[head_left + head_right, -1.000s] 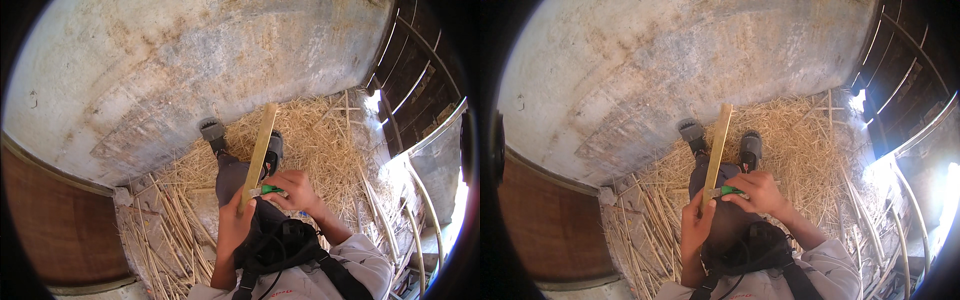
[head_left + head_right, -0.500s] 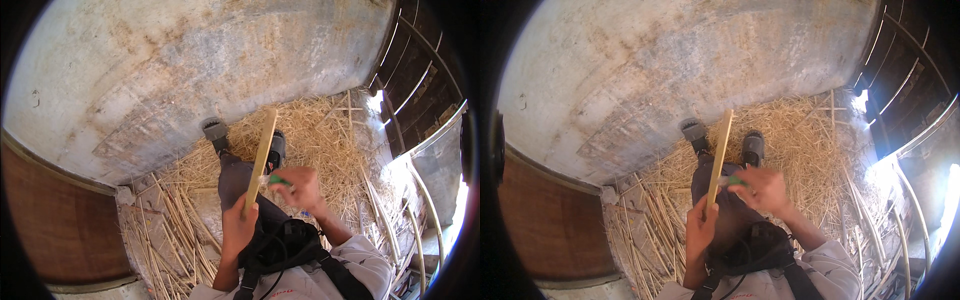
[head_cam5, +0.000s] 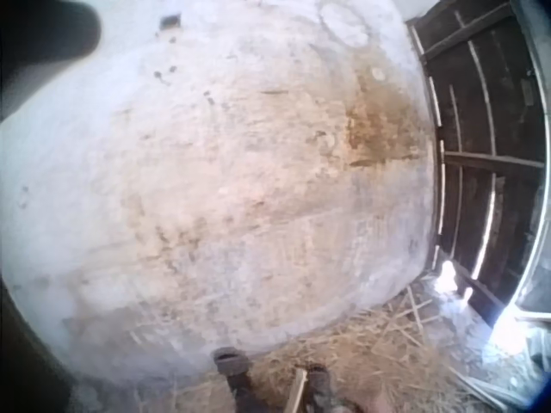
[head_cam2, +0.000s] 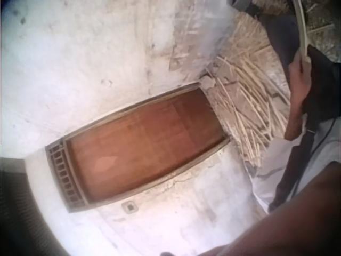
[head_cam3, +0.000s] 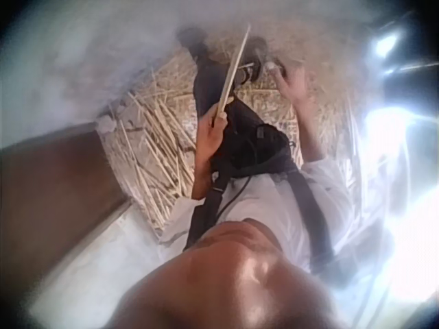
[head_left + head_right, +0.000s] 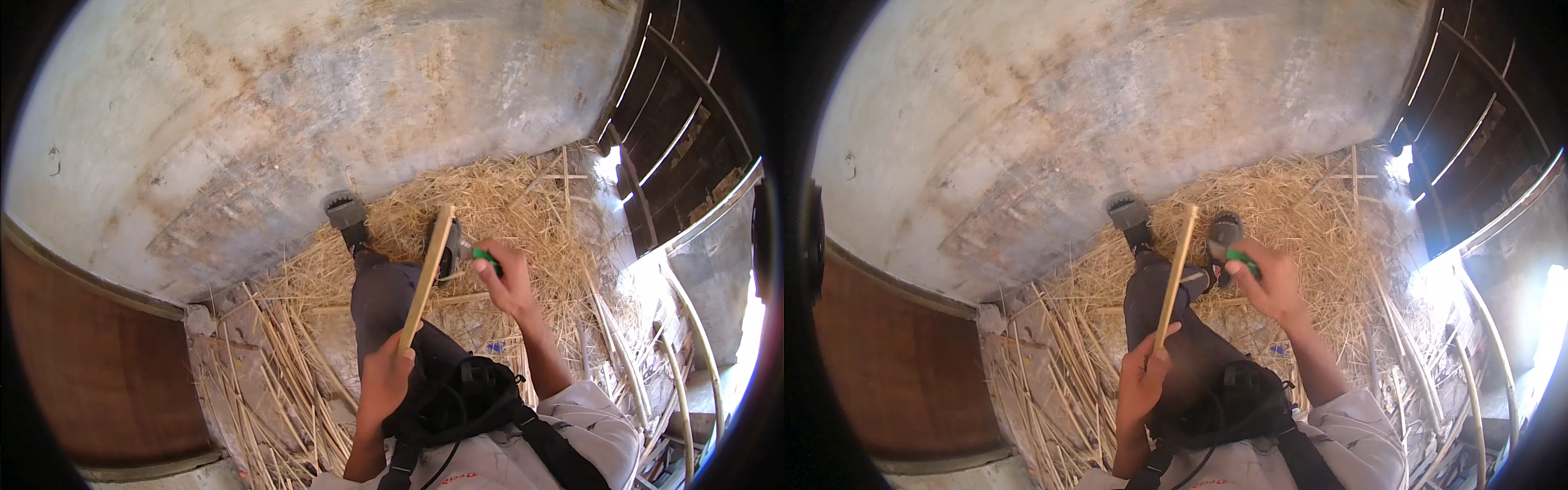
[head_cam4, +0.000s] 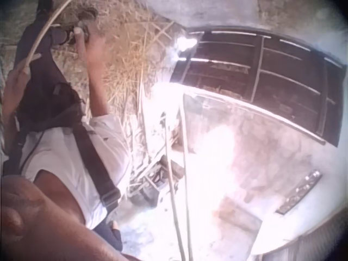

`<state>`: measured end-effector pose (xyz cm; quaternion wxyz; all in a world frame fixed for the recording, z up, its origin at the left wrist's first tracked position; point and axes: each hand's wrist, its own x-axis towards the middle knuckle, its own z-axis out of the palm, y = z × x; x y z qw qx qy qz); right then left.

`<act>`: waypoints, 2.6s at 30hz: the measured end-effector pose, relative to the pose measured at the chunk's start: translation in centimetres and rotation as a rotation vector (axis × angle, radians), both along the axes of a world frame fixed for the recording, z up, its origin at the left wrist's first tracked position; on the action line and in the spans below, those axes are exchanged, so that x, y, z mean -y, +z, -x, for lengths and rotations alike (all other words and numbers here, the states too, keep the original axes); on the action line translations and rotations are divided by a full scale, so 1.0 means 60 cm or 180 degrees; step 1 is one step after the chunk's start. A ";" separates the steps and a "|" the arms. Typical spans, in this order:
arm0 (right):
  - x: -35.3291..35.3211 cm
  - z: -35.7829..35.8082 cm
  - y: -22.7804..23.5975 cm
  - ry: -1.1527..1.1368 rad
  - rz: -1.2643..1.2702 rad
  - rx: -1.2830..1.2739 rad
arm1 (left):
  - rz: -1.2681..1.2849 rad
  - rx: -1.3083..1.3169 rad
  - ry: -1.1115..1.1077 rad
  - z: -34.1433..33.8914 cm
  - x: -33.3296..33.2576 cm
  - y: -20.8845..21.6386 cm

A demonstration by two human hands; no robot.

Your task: The person shaves a thin wooden stick using a utility knife while sitting on a floor covered in wood shavings.

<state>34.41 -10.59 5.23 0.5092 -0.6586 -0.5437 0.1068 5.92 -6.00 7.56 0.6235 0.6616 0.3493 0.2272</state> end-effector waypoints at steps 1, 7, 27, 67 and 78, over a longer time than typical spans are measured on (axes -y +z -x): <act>0.002 0.006 0.001 0.0134 -0.0133 0.0072 | 0.0012 0.0024 0.0040 0.000 -0.001 0.000; 0.001 0.044 0.029 0.0687 -0.0528 0.0460 | -0.0114 -0.0068 0.0274 -0.007 -0.003 0.004; -0.005 0.067 0.061 0.0257 -0.0694 0.1299 | 0.0012 -0.0136 0.0205 0.002 0.007 0.015; -0.011 0.022 0.048 0.0696 -0.0087 -0.0612 | 0.0560 0.0195 -0.0120 0.011 -0.003 -0.024; -0.012 0.099 0.038 0.0790 -0.0530 0.1204 | 0.0171 0.0044 -0.0018 -0.008 -0.009 0.007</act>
